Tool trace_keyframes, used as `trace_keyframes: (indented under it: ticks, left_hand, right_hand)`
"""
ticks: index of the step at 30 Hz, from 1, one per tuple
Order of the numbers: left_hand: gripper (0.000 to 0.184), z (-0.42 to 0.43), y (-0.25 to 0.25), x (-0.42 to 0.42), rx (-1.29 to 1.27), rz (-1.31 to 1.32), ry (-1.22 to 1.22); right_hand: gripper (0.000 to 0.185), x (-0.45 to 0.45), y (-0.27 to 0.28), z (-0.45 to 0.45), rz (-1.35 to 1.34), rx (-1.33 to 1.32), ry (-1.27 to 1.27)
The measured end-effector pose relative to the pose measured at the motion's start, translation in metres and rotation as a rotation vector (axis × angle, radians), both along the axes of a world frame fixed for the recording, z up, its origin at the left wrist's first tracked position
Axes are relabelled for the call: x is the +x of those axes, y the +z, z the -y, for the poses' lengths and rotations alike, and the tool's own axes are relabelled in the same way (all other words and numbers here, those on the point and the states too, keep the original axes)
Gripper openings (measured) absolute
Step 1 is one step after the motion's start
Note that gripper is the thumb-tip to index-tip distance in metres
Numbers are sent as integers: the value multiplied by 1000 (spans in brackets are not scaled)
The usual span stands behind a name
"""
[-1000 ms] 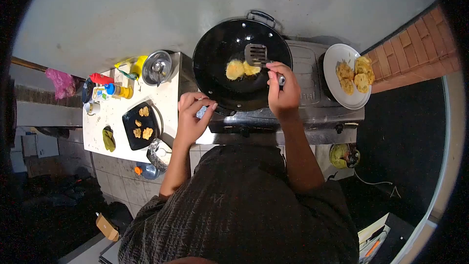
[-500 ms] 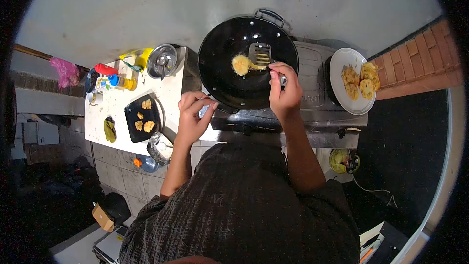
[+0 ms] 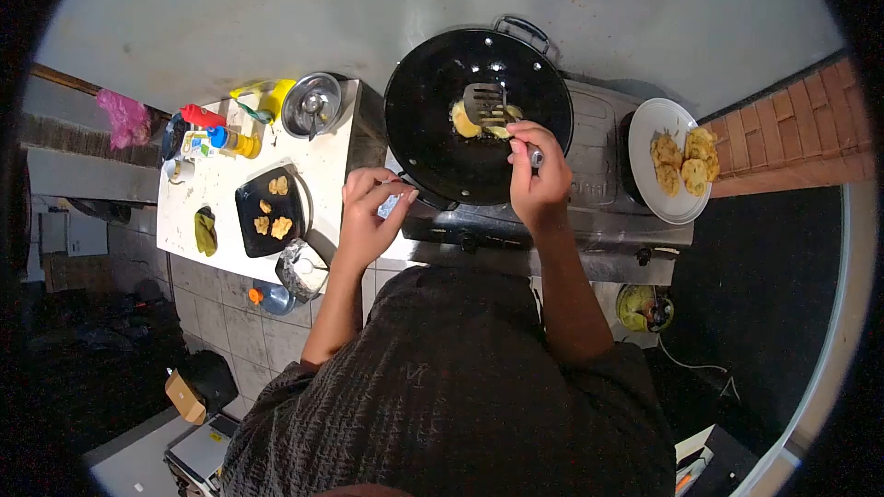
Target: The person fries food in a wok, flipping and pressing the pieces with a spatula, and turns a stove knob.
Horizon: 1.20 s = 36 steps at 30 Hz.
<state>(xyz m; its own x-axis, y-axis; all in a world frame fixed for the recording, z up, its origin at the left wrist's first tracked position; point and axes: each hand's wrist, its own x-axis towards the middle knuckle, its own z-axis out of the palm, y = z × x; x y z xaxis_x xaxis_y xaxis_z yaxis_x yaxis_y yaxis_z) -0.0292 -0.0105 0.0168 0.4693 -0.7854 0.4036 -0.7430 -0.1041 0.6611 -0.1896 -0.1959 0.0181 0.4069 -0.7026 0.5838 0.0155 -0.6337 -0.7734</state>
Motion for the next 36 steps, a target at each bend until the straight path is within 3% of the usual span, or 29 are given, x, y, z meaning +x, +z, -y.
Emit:
trace_keyframes:
  ticks: [21,27,36]
  left_hand:
    - [9,-3,-1,5,-13,15,-25]
    - [9,-5,1,5,-9,13,-15]
    - [10,-6,-1,0,-13,21,-8]
  right_hand:
    - [10,-12,-6,-3,-67,57,-1]
    - [11,-11,-2,5,46,46,-56]
    - [13,2,-7,-3,63,90,118]
